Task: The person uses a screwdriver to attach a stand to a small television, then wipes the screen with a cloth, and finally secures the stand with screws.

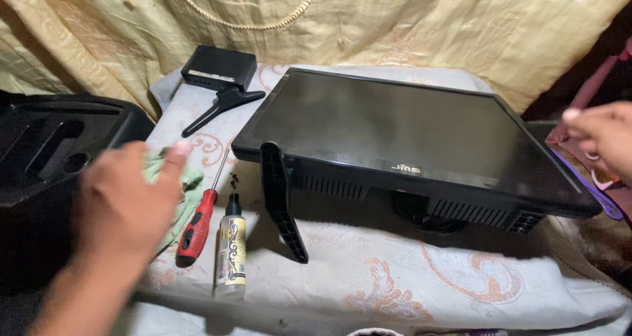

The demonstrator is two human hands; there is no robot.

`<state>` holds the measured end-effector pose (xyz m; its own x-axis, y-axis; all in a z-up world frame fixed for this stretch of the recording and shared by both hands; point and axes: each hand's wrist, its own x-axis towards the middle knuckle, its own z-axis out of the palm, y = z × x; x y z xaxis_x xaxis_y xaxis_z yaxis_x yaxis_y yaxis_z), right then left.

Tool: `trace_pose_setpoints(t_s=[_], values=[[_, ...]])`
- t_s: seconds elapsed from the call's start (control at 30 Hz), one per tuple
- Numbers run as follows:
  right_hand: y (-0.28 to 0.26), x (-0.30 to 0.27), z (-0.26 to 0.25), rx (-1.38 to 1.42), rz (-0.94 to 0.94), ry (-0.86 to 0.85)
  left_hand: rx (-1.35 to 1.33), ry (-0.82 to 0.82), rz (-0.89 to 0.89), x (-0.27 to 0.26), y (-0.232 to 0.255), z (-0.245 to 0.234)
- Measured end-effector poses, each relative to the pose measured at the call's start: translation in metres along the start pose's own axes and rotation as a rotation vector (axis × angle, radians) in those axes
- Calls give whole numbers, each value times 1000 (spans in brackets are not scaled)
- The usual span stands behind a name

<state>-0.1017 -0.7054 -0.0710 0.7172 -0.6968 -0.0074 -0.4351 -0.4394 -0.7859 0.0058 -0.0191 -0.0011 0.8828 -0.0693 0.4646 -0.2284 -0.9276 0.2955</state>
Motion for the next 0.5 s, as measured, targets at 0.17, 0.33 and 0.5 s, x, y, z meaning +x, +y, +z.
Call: trace_pose_setpoints(t_s=[0.17,0.33,0.5], values=[[7,-40,12,185,493,-205,-436,-250,-204,-25,77,-10],[24,-69,18,255,487,-297,-666,-414,-330,-28,119,-13],[14,-100,34,595,547,-210,-796,-283,-327,-34,134,0]])
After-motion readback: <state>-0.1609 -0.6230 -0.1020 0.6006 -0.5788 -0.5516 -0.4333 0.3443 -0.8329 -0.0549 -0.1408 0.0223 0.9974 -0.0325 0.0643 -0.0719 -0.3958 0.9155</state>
